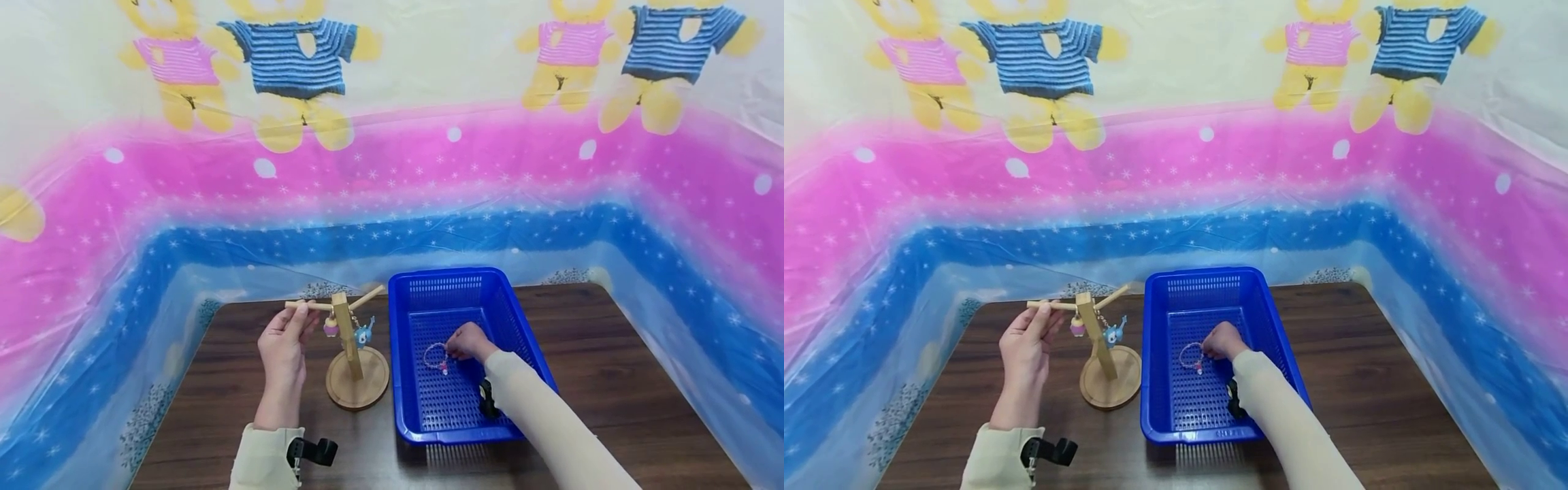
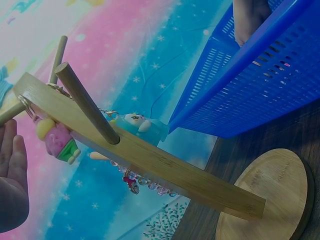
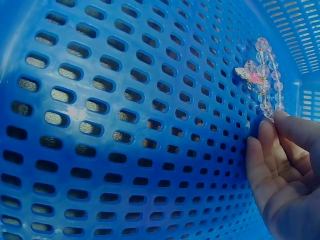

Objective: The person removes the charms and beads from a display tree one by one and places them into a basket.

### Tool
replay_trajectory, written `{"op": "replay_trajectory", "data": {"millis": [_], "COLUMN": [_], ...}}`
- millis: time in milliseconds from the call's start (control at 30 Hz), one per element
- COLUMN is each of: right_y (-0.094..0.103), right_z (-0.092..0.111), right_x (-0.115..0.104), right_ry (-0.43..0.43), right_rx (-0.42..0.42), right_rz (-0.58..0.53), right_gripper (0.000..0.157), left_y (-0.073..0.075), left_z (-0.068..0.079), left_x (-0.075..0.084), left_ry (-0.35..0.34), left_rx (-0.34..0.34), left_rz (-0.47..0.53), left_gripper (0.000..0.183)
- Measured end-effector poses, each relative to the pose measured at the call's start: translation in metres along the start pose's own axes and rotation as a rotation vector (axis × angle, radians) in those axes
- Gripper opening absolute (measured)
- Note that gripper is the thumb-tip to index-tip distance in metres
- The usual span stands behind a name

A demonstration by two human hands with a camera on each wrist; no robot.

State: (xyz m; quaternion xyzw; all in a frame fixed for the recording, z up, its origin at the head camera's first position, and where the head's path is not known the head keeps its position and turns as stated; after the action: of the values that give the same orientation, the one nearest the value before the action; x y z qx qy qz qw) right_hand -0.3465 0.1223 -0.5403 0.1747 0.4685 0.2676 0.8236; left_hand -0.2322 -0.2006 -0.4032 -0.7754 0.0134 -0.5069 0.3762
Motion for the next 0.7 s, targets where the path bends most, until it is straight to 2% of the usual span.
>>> {"op": "replay_trajectory", "data": {"millis": [333,600,700], "right_y": [-0.001,0.009,0.012], "right_z": [-0.003,0.006,0.011], "right_x": [0.004,-0.006,-0.014], "right_ry": [-0.012,0.004,0.030], "right_rx": [0.021,-0.032,-0.071], "right_rz": [0.032,0.046,0.042], "right_gripper": [0.009,0.012,0.020], "left_y": [0.000,-0.001,0.000], "left_z": [0.001,0.001,0.001], "left_x": [0.001,0.001,0.002], "left_ry": [0.009,0.012,0.010], "left_rx": [-0.006,-0.004,-0.005], "left_rz": [0.013,0.019,-0.001], "left_gripper": [0.018,0.019,0.021]}}
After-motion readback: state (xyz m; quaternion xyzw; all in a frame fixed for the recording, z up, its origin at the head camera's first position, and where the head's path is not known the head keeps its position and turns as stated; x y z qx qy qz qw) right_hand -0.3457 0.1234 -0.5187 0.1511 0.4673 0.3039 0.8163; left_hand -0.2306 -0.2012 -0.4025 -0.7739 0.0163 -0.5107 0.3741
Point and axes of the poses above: each hand's wrist, its own z-axis away from the middle knuckle, its own y-axis out of the back of the hand, x = y × z, the point moved 5 cm from there along -z, towards the middle knuckle, and after that the axes turned 13 degrees about -y, right-handed, at the moved point
